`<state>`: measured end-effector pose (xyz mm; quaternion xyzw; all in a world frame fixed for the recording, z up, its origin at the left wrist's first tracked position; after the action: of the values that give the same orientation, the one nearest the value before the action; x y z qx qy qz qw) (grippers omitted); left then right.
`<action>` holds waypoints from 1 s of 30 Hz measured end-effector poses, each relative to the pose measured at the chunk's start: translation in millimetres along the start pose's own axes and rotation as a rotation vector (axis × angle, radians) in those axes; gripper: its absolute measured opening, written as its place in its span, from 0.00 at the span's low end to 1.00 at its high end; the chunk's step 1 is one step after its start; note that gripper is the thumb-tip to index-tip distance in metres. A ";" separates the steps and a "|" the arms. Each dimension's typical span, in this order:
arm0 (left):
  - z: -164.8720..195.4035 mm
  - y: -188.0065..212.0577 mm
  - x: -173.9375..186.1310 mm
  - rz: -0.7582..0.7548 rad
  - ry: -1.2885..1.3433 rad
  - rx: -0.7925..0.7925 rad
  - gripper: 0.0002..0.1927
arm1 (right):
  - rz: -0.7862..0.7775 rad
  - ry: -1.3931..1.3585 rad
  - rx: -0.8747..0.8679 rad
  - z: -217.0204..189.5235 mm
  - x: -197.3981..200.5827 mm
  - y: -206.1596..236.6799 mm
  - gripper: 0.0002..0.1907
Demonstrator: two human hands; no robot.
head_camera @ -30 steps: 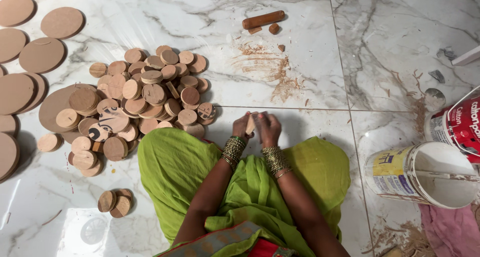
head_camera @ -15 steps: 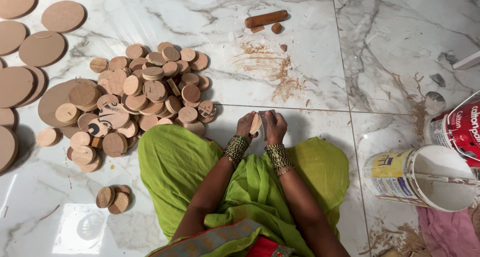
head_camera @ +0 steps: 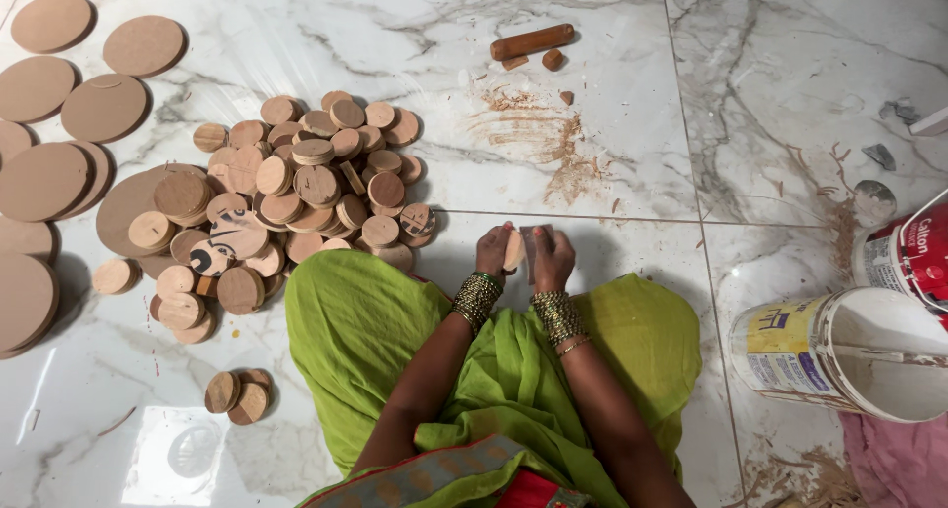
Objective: The person sits on the floor with a pile of small wooden discs and smooths them one at a time by hand, rubbing each disc before setting it back on the pile. Near the end they pick up a sanding block and continue working on the discs.
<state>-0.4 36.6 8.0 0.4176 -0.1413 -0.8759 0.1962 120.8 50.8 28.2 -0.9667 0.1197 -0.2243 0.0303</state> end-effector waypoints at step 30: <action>8.4 -13.1 6.4 -0.084 0.224 0.084 0.17 | -0.049 -0.364 -0.105 1.8 0.8 -10.1 0.16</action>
<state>-13.7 45.9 3.4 0.5263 -0.1375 -0.8244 0.1563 124.4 60.3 28.0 -0.9942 0.1002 -0.0396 -0.0047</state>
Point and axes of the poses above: each hand's wrist, its own y-axis away from the middle knuckle, its own x-axis out of the back of the hand, z = x × y, the point moved 5 cm from there along -y, towards the middle knuckle, and after that the axes turned 12 degrees about y, right-handed, at the moved point
